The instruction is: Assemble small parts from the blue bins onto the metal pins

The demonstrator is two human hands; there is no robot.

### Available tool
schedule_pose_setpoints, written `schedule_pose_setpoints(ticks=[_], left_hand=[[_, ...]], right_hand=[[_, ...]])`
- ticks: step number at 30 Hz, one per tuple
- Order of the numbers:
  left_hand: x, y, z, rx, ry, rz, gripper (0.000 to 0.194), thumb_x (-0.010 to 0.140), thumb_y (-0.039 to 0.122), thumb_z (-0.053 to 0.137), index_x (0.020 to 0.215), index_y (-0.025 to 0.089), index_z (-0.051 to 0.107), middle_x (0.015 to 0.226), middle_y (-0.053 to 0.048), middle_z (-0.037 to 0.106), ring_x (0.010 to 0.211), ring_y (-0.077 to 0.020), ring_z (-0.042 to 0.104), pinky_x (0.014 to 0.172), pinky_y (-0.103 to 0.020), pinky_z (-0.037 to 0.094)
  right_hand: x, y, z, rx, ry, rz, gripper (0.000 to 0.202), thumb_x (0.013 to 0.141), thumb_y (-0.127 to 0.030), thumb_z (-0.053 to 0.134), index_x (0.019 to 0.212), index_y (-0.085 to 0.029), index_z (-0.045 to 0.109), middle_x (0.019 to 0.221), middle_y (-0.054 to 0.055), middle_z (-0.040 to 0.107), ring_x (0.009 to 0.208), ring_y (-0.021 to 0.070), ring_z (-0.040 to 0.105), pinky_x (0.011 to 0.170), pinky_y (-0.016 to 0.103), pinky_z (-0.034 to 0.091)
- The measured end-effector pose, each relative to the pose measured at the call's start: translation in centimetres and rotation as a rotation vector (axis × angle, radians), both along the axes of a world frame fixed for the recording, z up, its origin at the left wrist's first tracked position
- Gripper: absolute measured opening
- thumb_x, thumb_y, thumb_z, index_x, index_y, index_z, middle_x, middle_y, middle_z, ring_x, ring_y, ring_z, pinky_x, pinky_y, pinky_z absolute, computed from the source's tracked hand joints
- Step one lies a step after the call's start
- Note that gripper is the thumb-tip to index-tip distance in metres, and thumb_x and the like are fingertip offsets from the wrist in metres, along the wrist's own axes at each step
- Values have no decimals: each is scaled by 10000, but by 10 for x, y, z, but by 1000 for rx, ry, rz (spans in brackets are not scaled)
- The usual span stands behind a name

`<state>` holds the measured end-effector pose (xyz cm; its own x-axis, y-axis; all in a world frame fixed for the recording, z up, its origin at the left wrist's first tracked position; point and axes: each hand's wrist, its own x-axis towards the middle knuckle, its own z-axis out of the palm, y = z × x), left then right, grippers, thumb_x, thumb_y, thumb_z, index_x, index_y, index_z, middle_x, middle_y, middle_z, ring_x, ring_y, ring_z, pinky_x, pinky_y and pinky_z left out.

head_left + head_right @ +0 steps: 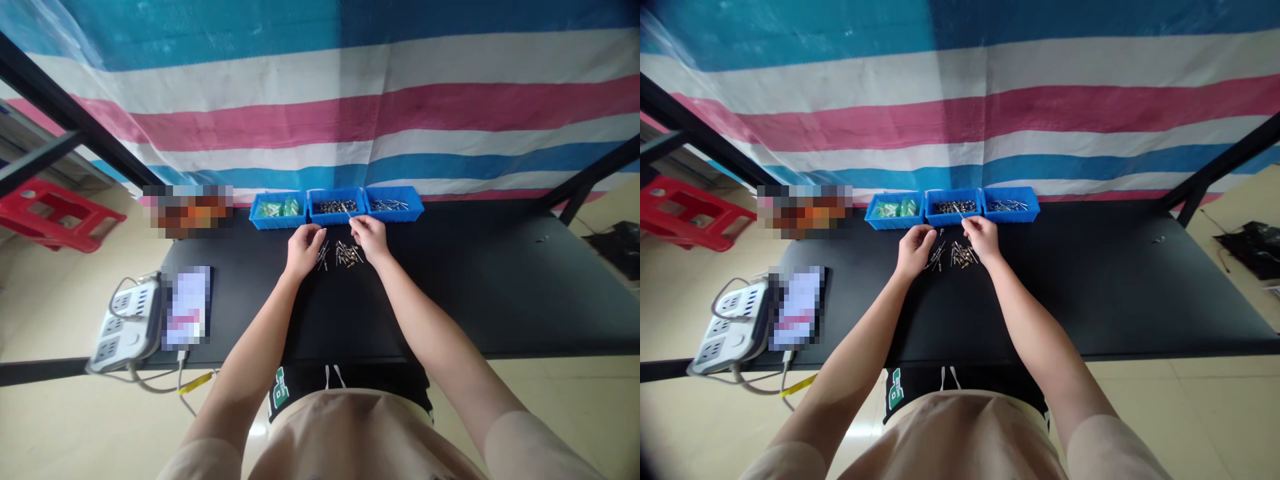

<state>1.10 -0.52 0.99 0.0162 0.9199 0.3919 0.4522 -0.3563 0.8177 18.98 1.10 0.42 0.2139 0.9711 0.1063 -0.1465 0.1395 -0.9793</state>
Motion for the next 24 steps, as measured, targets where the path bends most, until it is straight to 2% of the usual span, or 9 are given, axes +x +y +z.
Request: schedule_pose_setpoints(ticks=[5,9,17,24], left_hand=[[0,2,0,19,55,2,240,884,396,574,930,173,651,866,-41,671,772,-150,608,758,-282,488],[-2,3,1,69,128,74,253,913,384,521,856,175,652,836,-46,646,824,-170,605,796,-302,478],[-2,4,1,67,168,67,238,911,364,510,844,184,651,832,-47,642,825,-179,602,790,-308,477],[-1,4,2,72,181,85,213,900,351,513,854,191,647,846,-50,645,840,-189,599,814,-323,477]], right_hand=[[9,11,2,-117,264,-218,315,675,-435,756,701,-178,577,449,-85,457,338,30,324,329,179,192],[17,18,1,-165,300,-326,315,719,-441,731,702,-186,548,441,-94,440,322,23,320,314,169,197],[26,24,-5,-159,265,-420,287,753,-458,679,801,-190,587,448,-102,439,338,31,336,324,166,226],[26,25,-10,-97,191,-402,466,769,-509,638,1112,-195,609,501,-85,506,423,73,467,377,180,284]])
